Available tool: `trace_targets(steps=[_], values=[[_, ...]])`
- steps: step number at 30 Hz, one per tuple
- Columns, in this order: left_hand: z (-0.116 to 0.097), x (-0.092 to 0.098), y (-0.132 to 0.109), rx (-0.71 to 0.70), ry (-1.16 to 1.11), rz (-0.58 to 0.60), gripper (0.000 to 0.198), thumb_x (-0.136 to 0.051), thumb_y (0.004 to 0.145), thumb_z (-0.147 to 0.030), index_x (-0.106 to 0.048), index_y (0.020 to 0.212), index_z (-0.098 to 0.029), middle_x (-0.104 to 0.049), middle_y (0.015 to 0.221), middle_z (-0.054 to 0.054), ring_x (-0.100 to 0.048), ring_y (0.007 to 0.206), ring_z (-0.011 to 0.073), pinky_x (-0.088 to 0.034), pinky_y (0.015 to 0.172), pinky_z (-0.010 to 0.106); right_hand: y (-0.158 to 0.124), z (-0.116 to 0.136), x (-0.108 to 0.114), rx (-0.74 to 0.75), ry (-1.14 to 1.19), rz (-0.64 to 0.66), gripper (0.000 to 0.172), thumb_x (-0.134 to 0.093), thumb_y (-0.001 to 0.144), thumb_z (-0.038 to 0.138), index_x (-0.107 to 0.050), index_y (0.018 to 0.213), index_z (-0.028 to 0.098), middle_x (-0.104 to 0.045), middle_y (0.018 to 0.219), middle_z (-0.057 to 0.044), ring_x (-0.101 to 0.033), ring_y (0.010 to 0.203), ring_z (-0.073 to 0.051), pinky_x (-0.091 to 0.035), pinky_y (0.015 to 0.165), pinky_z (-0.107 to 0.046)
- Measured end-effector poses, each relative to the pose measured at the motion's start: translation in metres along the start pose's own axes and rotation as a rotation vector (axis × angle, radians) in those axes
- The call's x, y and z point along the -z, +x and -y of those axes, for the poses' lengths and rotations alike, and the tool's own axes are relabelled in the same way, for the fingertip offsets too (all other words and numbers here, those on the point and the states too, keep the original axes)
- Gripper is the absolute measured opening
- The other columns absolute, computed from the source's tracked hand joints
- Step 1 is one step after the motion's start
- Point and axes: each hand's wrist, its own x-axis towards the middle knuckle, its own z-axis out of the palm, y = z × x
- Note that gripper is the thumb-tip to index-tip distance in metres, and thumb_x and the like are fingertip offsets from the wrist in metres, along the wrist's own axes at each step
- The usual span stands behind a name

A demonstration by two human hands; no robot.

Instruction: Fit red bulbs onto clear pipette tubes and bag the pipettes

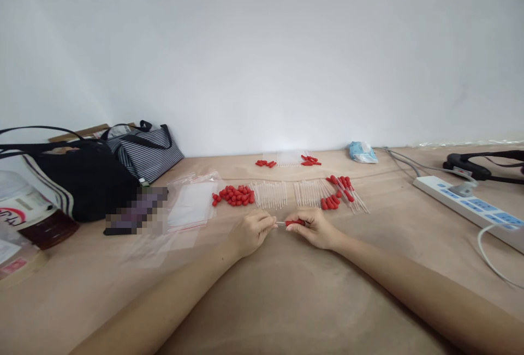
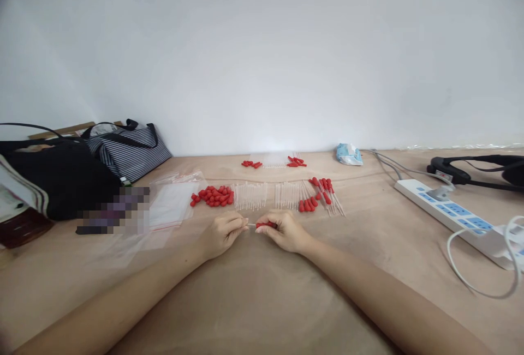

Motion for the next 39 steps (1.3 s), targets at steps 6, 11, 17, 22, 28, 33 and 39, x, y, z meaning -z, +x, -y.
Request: trace_targets(steps=[6,11,17,22,28,33,39], values=[[-0.006,-0.001,0.000,-0.001,0.076,-0.014,0.030,-0.033,0.090,-0.023,-0.055,0.073,-0.014,-0.058,0.067,0.004,-0.052,0.063,0.0129,-0.042,0.060,0.024,-0.002,0.005,-0.003,0.034,-0.108,-0.025,0.017,-0.047,0.082,0.027,-0.061,0.080,0.017,-0.059,0.068,-0.003,-0.052,0.063,-0.012,-0.042,0.060,-0.024],[-0.011,-0.002,0.000,0.011,0.125,-0.017,0.031,-0.031,0.090,-0.023,-0.054,0.072,-0.015,-0.058,0.068,0.004,-0.051,0.063,0.0132,-0.041,0.058,0.024,0.000,0.006,-0.006,0.027,-0.137,-0.013,0.018,-0.045,0.082,0.026,-0.060,0.080,0.017,-0.060,0.071,-0.004,-0.053,0.065,-0.013,-0.041,0.060,-0.024],[-0.011,-0.003,0.000,0.040,0.101,0.029,0.031,-0.031,0.090,-0.024,-0.055,0.072,-0.016,-0.057,0.069,0.004,-0.052,0.065,0.0143,-0.043,0.060,0.025,0.002,0.006,-0.005,0.015,-0.128,0.024,0.019,-0.045,0.082,0.027,-0.060,0.078,0.017,-0.059,0.068,-0.003,-0.052,0.064,-0.013,-0.041,0.060,-0.024],[-0.007,-0.003,-0.001,0.093,0.006,0.036,0.023,-0.036,0.088,-0.025,-0.056,0.081,-0.017,-0.059,0.074,0.003,-0.055,0.068,0.0141,-0.045,0.064,0.026,0.005,0.010,0.002,0.021,-0.088,0.095,0.019,-0.046,0.082,0.028,-0.063,0.086,0.020,-0.062,0.078,-0.003,-0.056,0.073,-0.014,-0.043,0.068,-0.026],[0.001,0.007,-0.005,0.262,0.070,-0.072,0.042,-0.052,0.080,-0.032,-0.040,0.118,-0.018,-0.049,0.112,0.010,-0.045,0.106,0.0236,-0.039,0.090,0.040,0.001,-0.009,0.032,-0.042,-0.277,-0.212,0.020,-0.045,0.081,0.028,-0.062,0.087,0.020,-0.063,0.083,-0.006,-0.056,0.077,-0.017,-0.042,0.071,-0.030],[0.003,0.008,-0.006,0.307,0.055,0.007,0.040,-0.051,0.078,-0.022,-0.040,0.117,-0.021,-0.048,0.112,0.008,-0.043,0.106,0.0230,-0.038,0.090,0.041,-0.006,-0.047,0.060,-0.254,-0.690,-0.583,0.019,-0.045,0.077,0.030,-0.058,0.073,0.018,-0.062,0.073,-0.007,-0.052,0.074,-0.020,-0.035,0.070,-0.032],[0.004,0.007,-0.006,0.319,0.037,0.025,0.034,-0.050,0.078,-0.022,-0.045,0.111,-0.021,-0.048,0.108,0.007,-0.045,0.102,0.0223,-0.040,0.087,0.040,-0.016,-0.058,0.060,-0.366,-0.959,-0.468,0.022,-0.042,0.077,0.031,-0.060,0.070,0.019,-0.064,0.075,-0.006,-0.051,0.075,-0.021,-0.027,0.071,-0.033]])
